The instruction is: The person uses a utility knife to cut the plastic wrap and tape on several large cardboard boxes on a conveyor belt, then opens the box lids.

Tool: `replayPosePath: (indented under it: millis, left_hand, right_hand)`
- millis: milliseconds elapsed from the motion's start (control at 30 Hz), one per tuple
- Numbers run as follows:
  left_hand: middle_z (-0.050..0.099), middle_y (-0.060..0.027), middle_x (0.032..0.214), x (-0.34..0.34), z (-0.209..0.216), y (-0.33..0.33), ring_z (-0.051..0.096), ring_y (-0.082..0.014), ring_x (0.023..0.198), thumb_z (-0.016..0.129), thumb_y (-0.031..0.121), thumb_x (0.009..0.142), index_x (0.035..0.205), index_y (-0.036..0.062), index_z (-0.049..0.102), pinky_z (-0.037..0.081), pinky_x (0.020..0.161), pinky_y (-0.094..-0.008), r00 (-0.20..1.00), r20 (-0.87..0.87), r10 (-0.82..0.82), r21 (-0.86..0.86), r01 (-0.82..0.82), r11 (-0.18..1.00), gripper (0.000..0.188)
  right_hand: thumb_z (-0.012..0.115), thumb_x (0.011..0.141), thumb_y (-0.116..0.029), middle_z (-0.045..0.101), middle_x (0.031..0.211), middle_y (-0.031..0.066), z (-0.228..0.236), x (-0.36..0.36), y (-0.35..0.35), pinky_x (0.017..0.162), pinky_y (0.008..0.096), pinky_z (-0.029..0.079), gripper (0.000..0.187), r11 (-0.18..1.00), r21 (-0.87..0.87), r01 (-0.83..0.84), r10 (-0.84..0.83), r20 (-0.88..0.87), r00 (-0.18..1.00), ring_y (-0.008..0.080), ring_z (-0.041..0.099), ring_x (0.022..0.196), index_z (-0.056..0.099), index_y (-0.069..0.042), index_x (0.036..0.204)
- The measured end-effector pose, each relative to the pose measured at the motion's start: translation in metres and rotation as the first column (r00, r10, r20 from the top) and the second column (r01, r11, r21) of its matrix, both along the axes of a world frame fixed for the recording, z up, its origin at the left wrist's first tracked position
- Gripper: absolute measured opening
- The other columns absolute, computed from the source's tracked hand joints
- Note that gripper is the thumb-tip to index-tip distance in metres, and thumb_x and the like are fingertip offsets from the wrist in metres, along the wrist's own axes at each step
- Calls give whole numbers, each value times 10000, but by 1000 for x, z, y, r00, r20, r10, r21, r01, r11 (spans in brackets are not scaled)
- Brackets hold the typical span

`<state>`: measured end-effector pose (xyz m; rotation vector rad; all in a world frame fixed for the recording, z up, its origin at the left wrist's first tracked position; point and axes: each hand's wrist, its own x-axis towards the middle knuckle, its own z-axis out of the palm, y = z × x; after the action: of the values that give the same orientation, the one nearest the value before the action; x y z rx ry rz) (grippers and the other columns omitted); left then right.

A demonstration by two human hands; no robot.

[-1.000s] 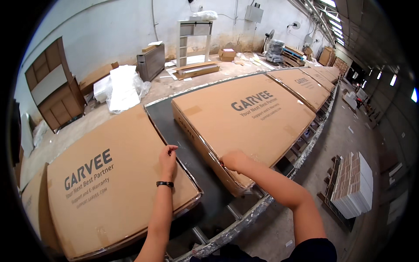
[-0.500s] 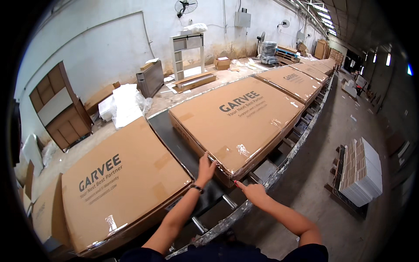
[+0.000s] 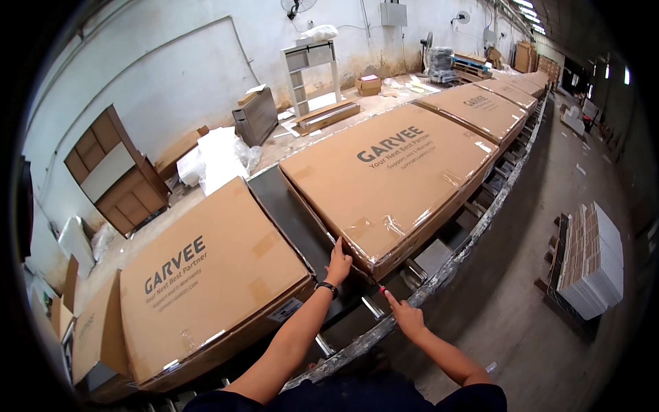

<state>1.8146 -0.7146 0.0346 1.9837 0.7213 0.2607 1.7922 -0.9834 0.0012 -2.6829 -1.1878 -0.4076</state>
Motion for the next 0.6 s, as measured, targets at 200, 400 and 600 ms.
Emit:
replayPosePath:
  millis: [200,400,600]
  left_hand:
    - [341,-205,1349,-7,-33,21,480,-342,1059,459,77,780,1422,171,216,323,979,-485,948,317,5,80,-32,996,693]
    - [478,-258,1122,-6,-19,27,468,-379,1040,525,36,673,1334,88,337,372,926,-428,951,305,59,116,-98,988,690]
    - [448,-260,1168,-7,-42,24,447,-372,1085,493,17,659,1442,132,194,365,959,-355,900,423,-103,0,113,994,846]
  right_hand:
    - [578,843,-244,545,673,61,30,16,17,427,404,446,571,990,45,-135,139,-106,985,277,553,486,360,-305,1367]
    - [548,837,-187,624,838,102,34,19,49,504,423,464,623,990,-95,-104,79,-237,968,311,599,601,296,-330,1389]
    - [459,852,-105,588,1114,190,-15,27,-3,711,440,462,608,985,-88,-151,89,-492,866,383,595,867,278,-258,1411]
